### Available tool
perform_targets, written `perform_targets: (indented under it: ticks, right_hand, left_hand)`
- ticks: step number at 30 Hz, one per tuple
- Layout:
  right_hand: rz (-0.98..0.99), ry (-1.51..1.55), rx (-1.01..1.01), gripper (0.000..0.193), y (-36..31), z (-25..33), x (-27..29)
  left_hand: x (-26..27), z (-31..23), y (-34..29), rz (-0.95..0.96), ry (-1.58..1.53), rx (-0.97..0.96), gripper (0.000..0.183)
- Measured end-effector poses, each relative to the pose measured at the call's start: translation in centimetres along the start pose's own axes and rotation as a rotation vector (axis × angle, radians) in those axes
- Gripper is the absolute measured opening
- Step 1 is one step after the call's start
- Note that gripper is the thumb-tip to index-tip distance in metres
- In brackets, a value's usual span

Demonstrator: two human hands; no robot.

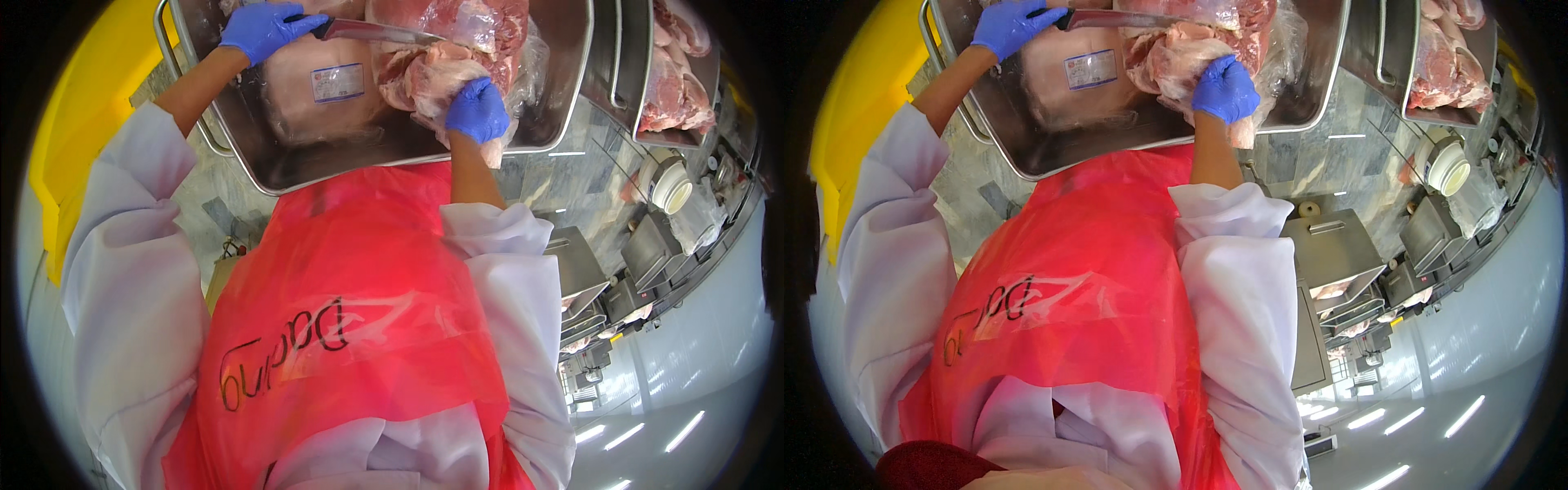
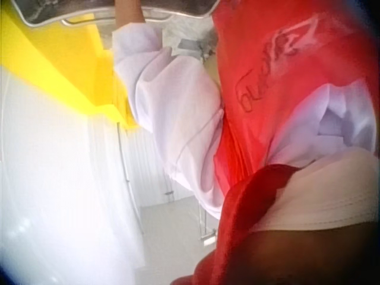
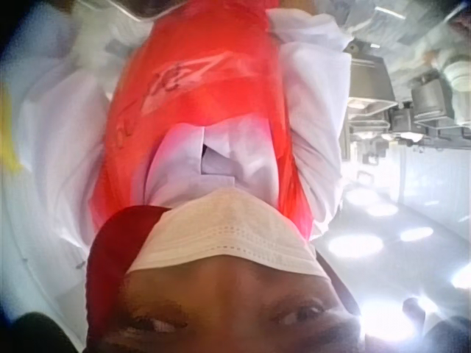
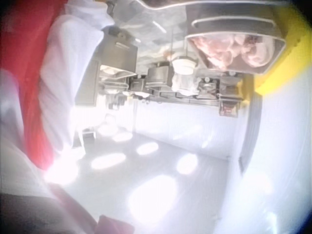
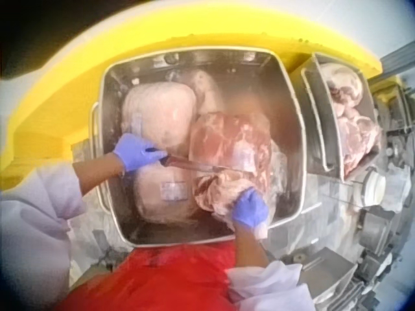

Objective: The person trims fat and connective tissue from large cuts of raw meat using a knife. They repeatedly cut, lift, and reposition the meat in a metal tray, then transfer trimmed pieces to a second tray. The work occurs in a commercial kitchen with stainless steel surfaces and yellow equipment.

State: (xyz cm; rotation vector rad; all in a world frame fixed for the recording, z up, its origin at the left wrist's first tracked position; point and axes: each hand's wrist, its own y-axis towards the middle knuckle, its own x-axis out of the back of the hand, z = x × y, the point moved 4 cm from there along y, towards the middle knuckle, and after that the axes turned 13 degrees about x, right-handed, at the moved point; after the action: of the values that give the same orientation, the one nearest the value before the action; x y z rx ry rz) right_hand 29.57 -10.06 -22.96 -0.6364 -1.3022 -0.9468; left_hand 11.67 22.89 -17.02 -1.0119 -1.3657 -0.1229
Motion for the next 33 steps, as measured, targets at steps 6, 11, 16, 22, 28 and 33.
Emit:
perform_targets:
  ticks: [6,11,16,22,28,33]
  right_hand:
    - [0.015,-0.04,0.042,0.042,1.0,0.5,-1.5]
    - [0.062,-0.052,0.029,0.042,1.6,0.7,-1.7]
    - [0.087,-0.068,0.024,0.043,1.7,0.8,-1.6]
    - [0.066,-0.094,0.058,0.044,1.5,0.1,-2.8]
    - [0.102,-0.124,0.041,0.042,1.6,0.6,-2.7]
    - [0.12,-0.113,0.08,0.041,2.2,0.8,-2.4]
  left_hand:
    - [-3.8,2.6,2.1,-0.002,0.006,-0.123,0.054]
    - [-5.7,3.1,1.8,0.028,-0.117,-0.06,0.051]
    - [-7.8,3.5,1.3,-0.023,-0.235,-0.067,0.049]
    - [-9.9,4.1,1.6,-0.013,-0.247,-0.081,0.048]
    - [-11.5,4.3,2.1,0.164,-0.218,0.008,0.051]
    - [-12.5,4.5,1.7,0.12,-0.203,0.009,0.055]
